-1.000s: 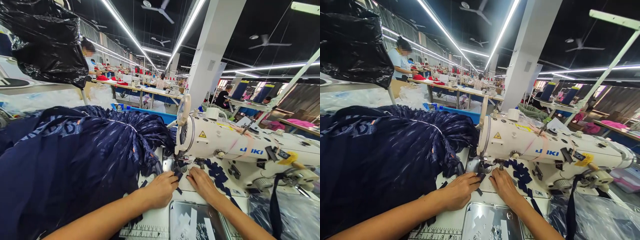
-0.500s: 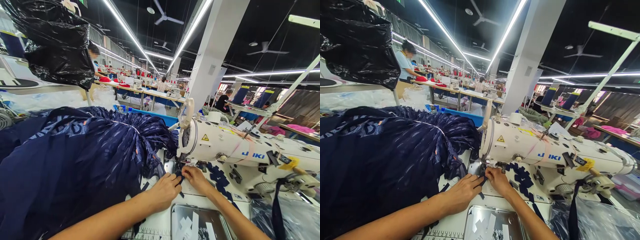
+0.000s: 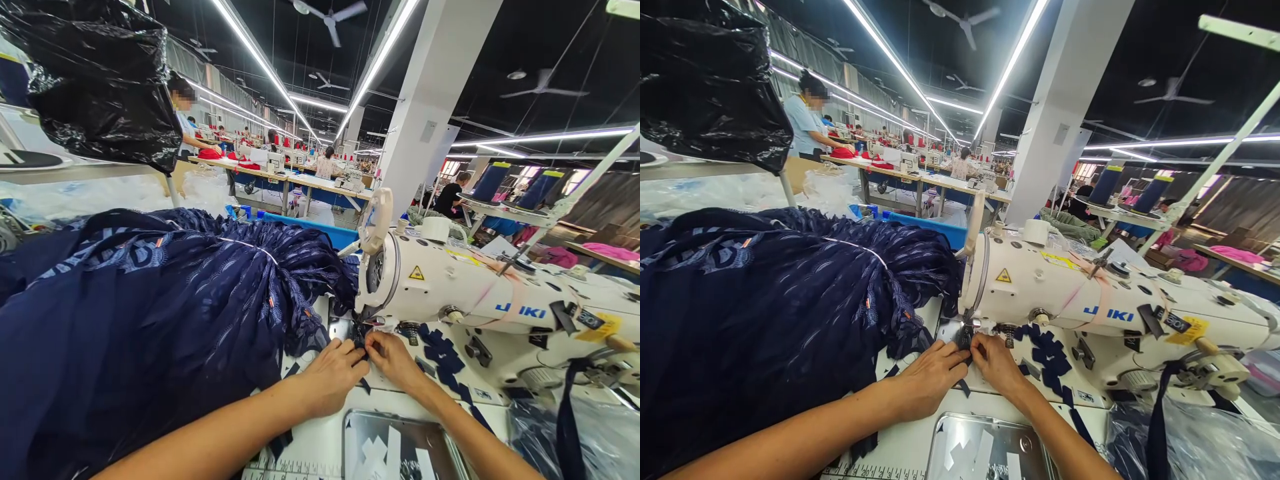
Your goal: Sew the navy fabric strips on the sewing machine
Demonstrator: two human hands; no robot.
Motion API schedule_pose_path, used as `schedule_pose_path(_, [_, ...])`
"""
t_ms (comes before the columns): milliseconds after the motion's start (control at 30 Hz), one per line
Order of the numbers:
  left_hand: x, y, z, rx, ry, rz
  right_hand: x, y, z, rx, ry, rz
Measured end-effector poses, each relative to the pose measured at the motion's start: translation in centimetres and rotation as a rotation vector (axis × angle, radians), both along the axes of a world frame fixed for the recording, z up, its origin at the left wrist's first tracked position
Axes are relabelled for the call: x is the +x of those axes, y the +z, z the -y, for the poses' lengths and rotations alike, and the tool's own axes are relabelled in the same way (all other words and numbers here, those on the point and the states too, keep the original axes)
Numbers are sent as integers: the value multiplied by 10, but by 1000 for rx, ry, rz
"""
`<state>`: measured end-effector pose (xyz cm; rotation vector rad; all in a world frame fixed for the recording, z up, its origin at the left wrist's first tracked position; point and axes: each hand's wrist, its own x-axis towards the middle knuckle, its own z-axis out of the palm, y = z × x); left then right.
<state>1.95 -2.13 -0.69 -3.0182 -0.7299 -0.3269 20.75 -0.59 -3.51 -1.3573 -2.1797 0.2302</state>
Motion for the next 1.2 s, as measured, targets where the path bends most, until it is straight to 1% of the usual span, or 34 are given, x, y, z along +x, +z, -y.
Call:
schedule_pose_path(100, [-1, -2, -2, 6, -14, 50, 1, 0, 7, 143, 71, 102])
schedule_pose_path(200, [-3, -5, -6, 9, -48, 98, 0, 1, 16, 334, 155, 319])
schedule_pose_path(267, [-4, -8, -8, -6, -67, 110, 0, 2, 20, 425, 170, 433])
schedule_pose_path(300, [-4, -9, -9, -15, -72, 115, 1, 3, 20, 444, 174, 461])
schedule_pose_path(433, [2, -12, -8, 3, -23, 129, 6, 3, 16, 446, 193, 478])
schedule_pose_path(633, [18, -18, -9, 87, 67, 43, 18, 1, 7, 436, 197, 508])
schedule_pose_path(733, [22, -18, -10, 100, 80, 37, 20, 0, 6, 402, 174, 499])
schedule_pose_path(967, [24, -13, -6, 119, 96, 28, 23, -2, 4, 356, 151, 510])
schedule_pose_path(1200, [26, -20, -12, 110, 90, 24, 22, -7, 4, 366, 128, 524])
